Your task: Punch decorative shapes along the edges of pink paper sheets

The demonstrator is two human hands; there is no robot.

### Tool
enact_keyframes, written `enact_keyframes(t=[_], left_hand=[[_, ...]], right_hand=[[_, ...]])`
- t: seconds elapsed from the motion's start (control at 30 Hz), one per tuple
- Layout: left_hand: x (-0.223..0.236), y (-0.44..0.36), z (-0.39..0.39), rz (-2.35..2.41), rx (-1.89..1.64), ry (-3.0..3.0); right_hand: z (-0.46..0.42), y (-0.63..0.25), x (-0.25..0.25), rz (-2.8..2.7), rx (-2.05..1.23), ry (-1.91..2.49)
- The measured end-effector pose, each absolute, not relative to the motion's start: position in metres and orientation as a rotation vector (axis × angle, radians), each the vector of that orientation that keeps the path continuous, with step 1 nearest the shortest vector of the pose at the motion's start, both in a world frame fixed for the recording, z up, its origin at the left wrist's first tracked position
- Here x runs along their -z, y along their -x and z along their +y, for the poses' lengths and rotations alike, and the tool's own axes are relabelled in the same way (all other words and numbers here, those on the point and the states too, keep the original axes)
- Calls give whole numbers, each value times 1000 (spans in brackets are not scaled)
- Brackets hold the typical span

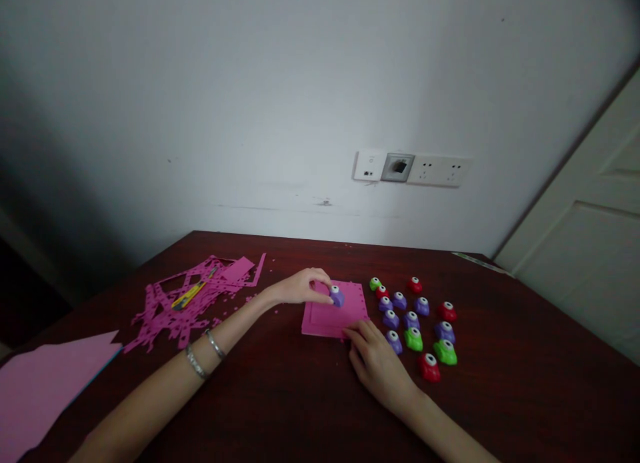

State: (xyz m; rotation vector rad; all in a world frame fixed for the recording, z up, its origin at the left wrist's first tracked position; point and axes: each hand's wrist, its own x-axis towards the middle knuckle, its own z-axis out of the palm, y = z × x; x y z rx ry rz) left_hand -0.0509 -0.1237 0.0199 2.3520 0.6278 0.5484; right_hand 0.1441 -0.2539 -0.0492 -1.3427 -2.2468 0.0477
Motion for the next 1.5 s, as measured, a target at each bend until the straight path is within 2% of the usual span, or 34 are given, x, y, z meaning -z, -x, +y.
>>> enact_keyframes(t=[0.2,0.43,0.93,1.07,1.3,1.5], left_hand=[[-26,48,-132,618,-516,-2350],[-32,48,-139,527,-512,-2375],[-29,50,-133,470,-320,-2322],[-26,59,-123,656,-272,-2364],[15,69,-84,1151,-520,-2312],[34,59,-73,1306,-513,-2397]], right_hand=[[-248,-149,30,-1989,-254,1307],[-234,-148,-4,-1913,-279,1404],[-229,-127,-10,-2027,-280,1617],[-236,-123,-6,-1978,-181,1720],[-264,-122,6,-1960,-50,1774],[-263,-130,16,-1917,-28,1787]])
